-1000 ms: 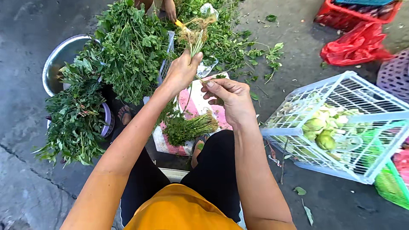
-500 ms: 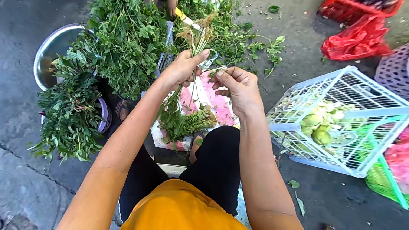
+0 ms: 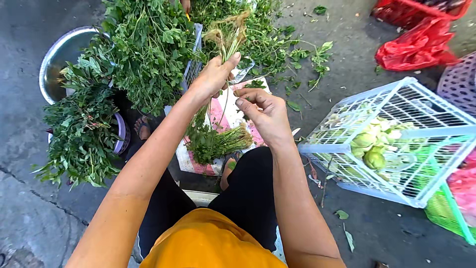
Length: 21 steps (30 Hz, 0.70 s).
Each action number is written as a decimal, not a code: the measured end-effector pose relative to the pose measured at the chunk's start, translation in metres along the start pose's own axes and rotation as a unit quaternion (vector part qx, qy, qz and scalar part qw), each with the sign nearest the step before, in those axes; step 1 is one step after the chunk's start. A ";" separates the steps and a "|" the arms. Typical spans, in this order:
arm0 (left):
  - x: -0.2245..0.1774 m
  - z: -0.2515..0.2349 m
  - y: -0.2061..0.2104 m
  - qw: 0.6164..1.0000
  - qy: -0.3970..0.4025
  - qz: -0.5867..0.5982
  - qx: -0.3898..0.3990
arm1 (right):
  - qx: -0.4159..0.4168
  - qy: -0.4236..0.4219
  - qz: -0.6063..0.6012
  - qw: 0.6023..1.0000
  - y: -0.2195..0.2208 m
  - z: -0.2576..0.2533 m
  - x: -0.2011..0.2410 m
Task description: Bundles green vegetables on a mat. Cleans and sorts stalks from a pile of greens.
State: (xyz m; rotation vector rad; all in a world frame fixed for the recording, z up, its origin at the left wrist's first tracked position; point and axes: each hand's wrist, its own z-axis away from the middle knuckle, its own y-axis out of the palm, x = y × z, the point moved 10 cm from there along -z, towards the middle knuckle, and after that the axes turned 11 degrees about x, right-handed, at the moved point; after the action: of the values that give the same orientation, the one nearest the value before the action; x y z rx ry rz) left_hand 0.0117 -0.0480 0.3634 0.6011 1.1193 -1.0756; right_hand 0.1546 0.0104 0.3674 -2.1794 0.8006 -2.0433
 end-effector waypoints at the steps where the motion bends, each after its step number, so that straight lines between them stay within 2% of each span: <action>1: -0.001 0.001 -0.002 1.000 0.007 -0.013 -0.005 | -0.001 0.004 -0.013 1.000 -0.003 0.000 -0.001; 6: 0.006 -0.005 0.001 0.996 0.043 0.068 0.028 | -0.053 0.032 -0.038 0.997 -0.033 -0.007 -0.011; 9: 0.005 -0.005 0.019 0.989 0.070 0.033 0.130 | -0.103 0.048 0.045 0.992 -0.063 -0.003 -0.008; 12: 0.003 0.004 0.042 0.964 0.080 -0.054 0.248 | -0.149 0.070 0.155 0.974 -0.103 0.007 -0.005; 14: 0.001 0.010 0.055 0.942 0.087 -0.154 0.286 | -0.150 0.078 0.225 0.960 -0.123 0.020 -0.004; 17: -0.003 0.013 0.063 0.880 0.078 -0.383 0.270 | -0.117 0.082 0.311 0.940 -0.141 0.045 -0.004; 19: 0.004 0.009 0.060 0.836 0.047 -0.491 0.241 | -0.112 0.104 0.326 0.933 -0.167 0.065 -0.012; 21: 0.012 0.003 0.047 0.837 0.022 -0.507 0.203 | -0.111 0.133 0.314 0.934 -0.197 0.098 -0.025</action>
State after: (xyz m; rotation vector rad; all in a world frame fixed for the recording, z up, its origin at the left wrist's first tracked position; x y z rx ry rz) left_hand 0.0565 -0.0365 0.3480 0.3219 1.2757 -2.2698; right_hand 0.3125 0.1605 0.4064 -1.4383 1.5781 -1.9713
